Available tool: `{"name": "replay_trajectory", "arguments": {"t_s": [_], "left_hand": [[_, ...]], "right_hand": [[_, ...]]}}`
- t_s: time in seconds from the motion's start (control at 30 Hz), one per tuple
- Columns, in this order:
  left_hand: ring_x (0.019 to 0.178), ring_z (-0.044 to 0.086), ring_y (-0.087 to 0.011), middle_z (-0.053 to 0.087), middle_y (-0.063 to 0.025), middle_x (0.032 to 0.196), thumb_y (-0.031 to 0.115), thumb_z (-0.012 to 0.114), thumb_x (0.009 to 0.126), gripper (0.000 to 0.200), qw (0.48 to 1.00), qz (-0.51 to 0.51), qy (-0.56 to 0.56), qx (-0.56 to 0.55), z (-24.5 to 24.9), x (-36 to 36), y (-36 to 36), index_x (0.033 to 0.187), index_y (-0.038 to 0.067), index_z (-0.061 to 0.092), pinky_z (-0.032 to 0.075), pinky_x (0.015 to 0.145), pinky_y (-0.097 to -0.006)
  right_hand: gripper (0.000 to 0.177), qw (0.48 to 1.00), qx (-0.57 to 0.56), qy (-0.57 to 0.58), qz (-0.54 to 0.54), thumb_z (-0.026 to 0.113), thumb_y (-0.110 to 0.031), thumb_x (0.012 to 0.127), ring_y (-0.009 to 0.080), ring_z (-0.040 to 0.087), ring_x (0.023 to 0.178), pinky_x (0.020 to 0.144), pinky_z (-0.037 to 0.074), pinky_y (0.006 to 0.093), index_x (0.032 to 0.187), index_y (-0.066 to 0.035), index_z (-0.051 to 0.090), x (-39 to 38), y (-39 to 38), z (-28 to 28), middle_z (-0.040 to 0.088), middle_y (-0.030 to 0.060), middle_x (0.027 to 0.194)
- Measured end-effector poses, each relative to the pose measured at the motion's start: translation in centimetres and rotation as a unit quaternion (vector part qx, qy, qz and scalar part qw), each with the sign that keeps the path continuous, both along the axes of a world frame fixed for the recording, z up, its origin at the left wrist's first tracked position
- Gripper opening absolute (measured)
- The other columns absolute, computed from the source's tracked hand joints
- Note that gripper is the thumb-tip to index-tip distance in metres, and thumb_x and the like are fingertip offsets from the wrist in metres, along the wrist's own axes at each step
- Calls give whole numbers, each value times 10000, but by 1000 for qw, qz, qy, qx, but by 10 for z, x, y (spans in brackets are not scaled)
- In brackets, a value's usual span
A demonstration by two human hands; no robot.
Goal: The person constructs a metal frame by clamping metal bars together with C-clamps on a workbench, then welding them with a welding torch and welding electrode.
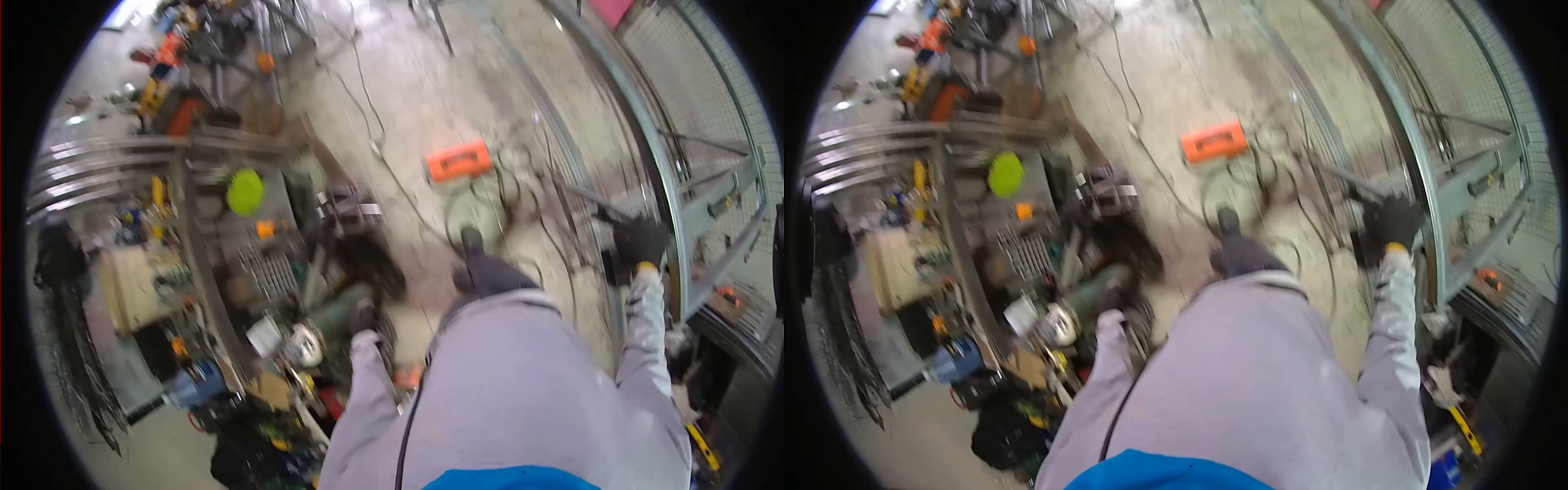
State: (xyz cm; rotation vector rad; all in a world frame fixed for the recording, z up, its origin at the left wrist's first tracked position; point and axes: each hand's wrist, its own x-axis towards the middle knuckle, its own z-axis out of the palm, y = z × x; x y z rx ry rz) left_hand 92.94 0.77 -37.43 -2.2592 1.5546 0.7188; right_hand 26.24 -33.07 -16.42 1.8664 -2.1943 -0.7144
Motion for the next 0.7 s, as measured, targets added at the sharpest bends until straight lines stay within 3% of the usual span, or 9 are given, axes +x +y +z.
{"name": "replay_trajectory", "arguments": {"t_s": [0.07, 0.1, 0.2, 0.27, 0.33, 0.4, 0.57, 0.63, 0.7], "left_hand": [[1321, 617, -398, 635, -248, 1403, 232, 486, 1035, 356, 999, -47, 20, 2, -21, 30, -22, 1326, 95, 637, 497, 1133, -502], [1243, 650, -417, 675, -220, 1346, 241, 489, 1026, 339, 998, 9, 32, 60, 9, 16, -48, 1282, 107, 664, 524, 1068, -534], [1091, 683, -440, 730, -189, 1182, 259, 558, 983, 270, 996, -26, 64, 53, 29, 0, -82, 1200, 185, 699, 542, 933, -590], [1091, 690, -431, 730, -193, 1164, 230, 590, 973, 236, 987, 86, 120, 62, 22, -4, -98, 1173, 192, 710, 553, 940, -564], [1144, 688, -429, 732, -173, 1240, 281, 609, 974, 264, 967, -99, 212, -100, -6, 15, -82, 1186, 182, 730, 554, 978, -540], [1122, 695, -423, 735, -175, 1211, 272, 618, 964, 250, 974, 17, 226, 10, -6, 15, -104, 1163, 177, 736, 559, 957, -537], [1069, 713, -408, 744, -179, 1139, 249, 639, 938, 218, 964, 109, 207, 127, -25, 50, -193, 1105, 165, 750, 572, 902, -531], [1048, 720, -402, 747, -181, 1111, 240, 647, 928, 205, 964, 92, 204, 146, -42, 78, -240, 1082, 161, 756, 577, 881, -528], [1026, 727, -396, 750, -182, 1082, 230, 655, 918, 192, 967, 45, 200, 151, -59, 118, -299, 1059, 156, 762, 582, 859, -525]], "right_hand": [[404, 995, -12, -14, -94, 800, -468, 795, 393, 608, 1208, 1024, 471, 569, 1039, -149, 767, 35, -10, 18, 721, 85, 1102], [380, 994, -29, -15, -102, 811, -442, 784, 395, 575, 1242, 1006, 466, 590, 1026, -151, 778, 34, -11, 11, 715, 89, 1112], [334, 990, -56, -41, -121, 824, -395, 787, 416, 526, 1284, 1024, 453, 586, 980, -126, 777, 40, -10, 10, 699, 120, 1140], [337, 988, -83, -58, -117, 814, -370, 795, 425, 524, 1279, 1019, 470, 557, 969, -87, 757, 41, -1, 10, 694, 134, 1141], [341, 977, -134, -140, -88, 808, -349, 792, 439, 549, 1226, 959, 491, 560, 927, -51, 711, 31, 14, 6, 676, 172, 1103], [342, 951, -220, -216, 19, 798, -306, 796, 459, 576, 1145, 891, 489, 581, 925, -23, 656, 9, 35, -15, 648, 214, 1077], [250, 902, -288, -290, -142, 737, -196, 896, 464, 608, 869, 772, 489, 519, 973, -1, 601, 71, 50, 29, 618, 245, 929], [299, 854, -277, -314, -307, 714, -246, 952, 369, 620, 813, 751, 494, 455, 1029, 28, 621, 111, 48, 63, 614, 193, 879], [300, 830, -343, -293, -328, 698, -270, 979, 317, 586, 737, 701, 482, 439, 1023, 18, 624, 135, 55, 61, 596, 161, 841]]}}
